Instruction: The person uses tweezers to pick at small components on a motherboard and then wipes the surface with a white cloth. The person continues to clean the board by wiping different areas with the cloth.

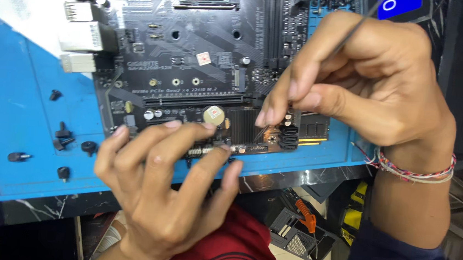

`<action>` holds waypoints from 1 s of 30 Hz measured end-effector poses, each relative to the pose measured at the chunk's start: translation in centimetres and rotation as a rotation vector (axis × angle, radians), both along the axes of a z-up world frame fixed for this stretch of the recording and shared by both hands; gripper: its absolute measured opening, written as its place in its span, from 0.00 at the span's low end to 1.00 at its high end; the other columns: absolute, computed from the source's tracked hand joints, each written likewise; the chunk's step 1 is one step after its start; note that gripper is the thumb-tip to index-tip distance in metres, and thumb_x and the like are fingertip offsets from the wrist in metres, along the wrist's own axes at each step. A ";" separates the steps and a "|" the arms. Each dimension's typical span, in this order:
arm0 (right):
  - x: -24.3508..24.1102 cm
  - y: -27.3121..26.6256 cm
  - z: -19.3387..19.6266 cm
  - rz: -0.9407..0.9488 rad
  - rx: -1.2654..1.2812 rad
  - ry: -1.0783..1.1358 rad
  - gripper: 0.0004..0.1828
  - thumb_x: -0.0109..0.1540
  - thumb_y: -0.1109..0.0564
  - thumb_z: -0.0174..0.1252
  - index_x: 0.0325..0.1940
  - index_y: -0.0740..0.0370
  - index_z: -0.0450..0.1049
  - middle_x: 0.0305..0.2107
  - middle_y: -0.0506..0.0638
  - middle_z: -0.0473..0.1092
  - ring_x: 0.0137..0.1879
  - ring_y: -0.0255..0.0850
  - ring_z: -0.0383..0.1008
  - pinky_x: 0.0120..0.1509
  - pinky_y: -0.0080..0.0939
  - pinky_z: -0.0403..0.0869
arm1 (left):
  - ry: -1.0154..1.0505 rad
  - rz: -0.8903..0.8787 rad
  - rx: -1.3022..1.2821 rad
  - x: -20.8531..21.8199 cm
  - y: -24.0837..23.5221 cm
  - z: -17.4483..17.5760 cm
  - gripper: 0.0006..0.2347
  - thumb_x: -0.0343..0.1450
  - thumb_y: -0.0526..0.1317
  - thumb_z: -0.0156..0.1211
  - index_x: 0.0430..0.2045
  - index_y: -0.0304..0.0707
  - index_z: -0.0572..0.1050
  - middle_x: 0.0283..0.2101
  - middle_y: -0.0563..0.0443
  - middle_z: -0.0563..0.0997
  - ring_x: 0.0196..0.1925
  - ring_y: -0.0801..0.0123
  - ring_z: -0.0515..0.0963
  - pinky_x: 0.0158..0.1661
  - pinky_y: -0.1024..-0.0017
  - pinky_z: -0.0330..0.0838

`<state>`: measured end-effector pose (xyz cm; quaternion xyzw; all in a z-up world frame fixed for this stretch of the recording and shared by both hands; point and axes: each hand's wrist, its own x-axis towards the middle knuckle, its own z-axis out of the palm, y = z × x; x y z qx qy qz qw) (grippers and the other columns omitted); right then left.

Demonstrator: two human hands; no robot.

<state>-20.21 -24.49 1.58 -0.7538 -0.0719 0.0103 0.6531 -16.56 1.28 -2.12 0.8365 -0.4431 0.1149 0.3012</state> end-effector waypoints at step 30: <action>0.6 -1.3 0.8 0.167 -0.189 0.058 0.13 0.69 0.55 0.47 0.37 0.64 0.74 0.34 0.51 0.80 0.37 0.38 0.91 0.36 0.28 0.85 | -0.021 -0.001 0.037 -0.6 -1.1 -1.4 0.03 0.76 0.44 0.71 0.34 0.54 0.83 0.49 0.54 0.84 0.49 0.58 0.80 0.63 0.53 0.53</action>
